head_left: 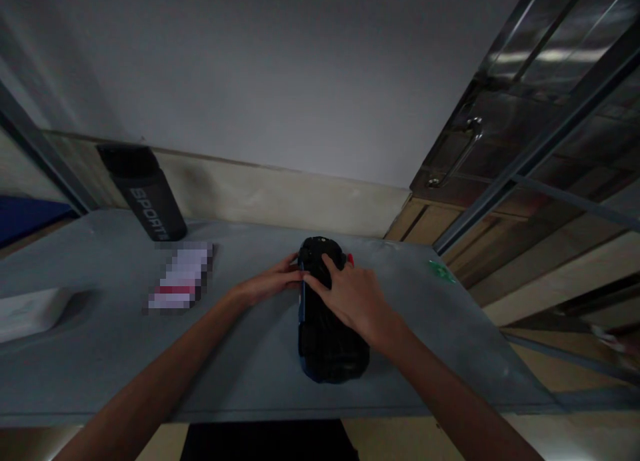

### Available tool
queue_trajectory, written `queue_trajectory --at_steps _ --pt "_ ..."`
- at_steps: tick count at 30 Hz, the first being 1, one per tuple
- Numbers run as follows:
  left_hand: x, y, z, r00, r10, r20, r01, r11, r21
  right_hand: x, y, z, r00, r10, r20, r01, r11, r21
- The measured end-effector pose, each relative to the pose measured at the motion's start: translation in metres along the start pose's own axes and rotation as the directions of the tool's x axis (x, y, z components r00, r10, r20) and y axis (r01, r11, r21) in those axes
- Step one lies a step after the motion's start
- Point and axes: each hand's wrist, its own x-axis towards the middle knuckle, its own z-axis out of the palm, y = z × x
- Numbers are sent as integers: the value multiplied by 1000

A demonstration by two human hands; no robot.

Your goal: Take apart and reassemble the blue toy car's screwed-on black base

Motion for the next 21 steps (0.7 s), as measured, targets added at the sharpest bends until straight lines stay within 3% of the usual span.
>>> queue_trajectory --at_steps 4,7,9,11,13,16,21 --pt "-4 5 2 1000 -30 7 30 1000 -4 23 55 14 967 -251 -44 254 951 178" --pt "-5 9 1 999 -39 23 39 999 -10 49 101 40 900 -435 -25 368 729 577" --pt "-5 9 0 998 -59 30 59 998 -15 62 123 59 896 -435 -88 333 528 781" --pt "-4 9 -2 998 -68 21 68 998 -18 67 138 73 915 -370 -161 325 438 838" --pt "-4 9 -3 998 -56 8 56 998 -25 65 148 79 918 -360 -168 332 462 823" --pt "-4 9 -4 996 -72 53 72 997 -8 57 160 76 894 -444 -58 316 536 783" --pt "-5 10 -4 997 -78 13 77 997 25 48 167 71 868 -495 39 327 628 706"
